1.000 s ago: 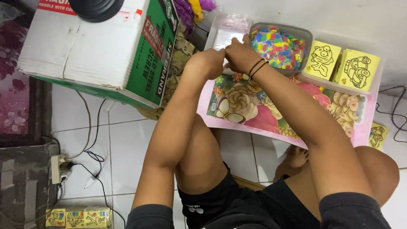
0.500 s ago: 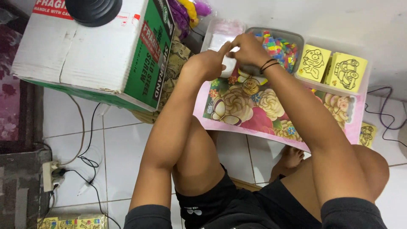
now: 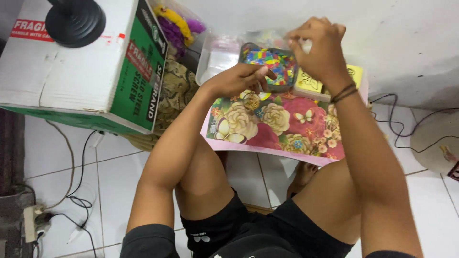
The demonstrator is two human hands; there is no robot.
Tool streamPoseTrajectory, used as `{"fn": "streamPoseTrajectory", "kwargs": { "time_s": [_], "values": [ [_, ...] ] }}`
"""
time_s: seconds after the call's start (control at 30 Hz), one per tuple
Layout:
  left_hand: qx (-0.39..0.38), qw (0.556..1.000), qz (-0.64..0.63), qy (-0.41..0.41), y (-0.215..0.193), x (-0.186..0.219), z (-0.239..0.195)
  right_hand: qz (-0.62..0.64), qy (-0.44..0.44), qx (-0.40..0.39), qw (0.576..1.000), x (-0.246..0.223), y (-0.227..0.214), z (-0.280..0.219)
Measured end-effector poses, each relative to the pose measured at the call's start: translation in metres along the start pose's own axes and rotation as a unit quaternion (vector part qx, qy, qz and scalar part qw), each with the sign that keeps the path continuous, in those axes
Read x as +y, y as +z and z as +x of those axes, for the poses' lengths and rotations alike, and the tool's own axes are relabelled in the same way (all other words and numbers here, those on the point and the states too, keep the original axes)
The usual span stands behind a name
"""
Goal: The person sits on the floor and packs small, colorful plastic pieces into clear plastic bags along with yellow cards featuring cartoon drawings. They seal each bag and place it on the floor next to other completed packages.
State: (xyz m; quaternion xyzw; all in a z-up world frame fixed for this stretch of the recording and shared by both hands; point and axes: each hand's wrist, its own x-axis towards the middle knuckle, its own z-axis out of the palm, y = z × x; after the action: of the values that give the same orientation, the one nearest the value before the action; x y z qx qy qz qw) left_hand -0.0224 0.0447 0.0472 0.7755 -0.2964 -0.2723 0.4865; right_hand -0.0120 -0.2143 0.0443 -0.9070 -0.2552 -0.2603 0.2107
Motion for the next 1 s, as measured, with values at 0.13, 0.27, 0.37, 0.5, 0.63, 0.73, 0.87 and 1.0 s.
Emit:
{"fn": "streamPoseTrajectory", "kwargs": {
  "time_s": [0.13, 0.27, 0.37, 0.5, 0.63, 0.73, 0.87, 1.0],
  "values": [
    [0.026, 0.996, -0.081, -0.018, 0.010, 0.006, 0.017, -0.026, -0.008, 0.037, 0.999, -0.039, -0.023, -0.022],
    [0.107, 0.965, -0.217, -0.102, 0.016, -0.005, 0.039, -0.095, -0.063, 0.023, 0.993, -0.054, -0.027, -0.038],
    [0.143, 0.935, -0.301, -0.121, 0.016, -0.008, 0.044, -0.132, -0.091, 0.000, 0.987, -0.063, -0.029, -0.047],
    [0.195, 0.926, -0.314, -0.072, 0.016, -0.002, 0.043, -0.125, -0.109, -0.063, 0.984, -0.066, -0.029, -0.054],
    [0.220, 0.935, -0.275, 0.027, 0.017, -0.016, 0.048, -0.054, -0.119, -0.090, 0.987, -0.068, -0.049, -0.047],
    [0.166, 0.960, -0.187, 0.130, 0.017, -0.011, 0.044, 0.022, -0.098, -0.086, 0.991, -0.060, -0.060, -0.041],
    [0.113, 0.986, 0.010, 0.125, 0.020, 0.009, 0.033, 0.094, -0.021, 0.008, 0.995, -0.047, -0.058, -0.037],
    [0.006, 0.990, 0.098, 0.105, 0.022, 0.040, 0.025, 0.346, 0.067, -0.110, 0.929, -0.022, -0.044, -0.040]
  ]
}}
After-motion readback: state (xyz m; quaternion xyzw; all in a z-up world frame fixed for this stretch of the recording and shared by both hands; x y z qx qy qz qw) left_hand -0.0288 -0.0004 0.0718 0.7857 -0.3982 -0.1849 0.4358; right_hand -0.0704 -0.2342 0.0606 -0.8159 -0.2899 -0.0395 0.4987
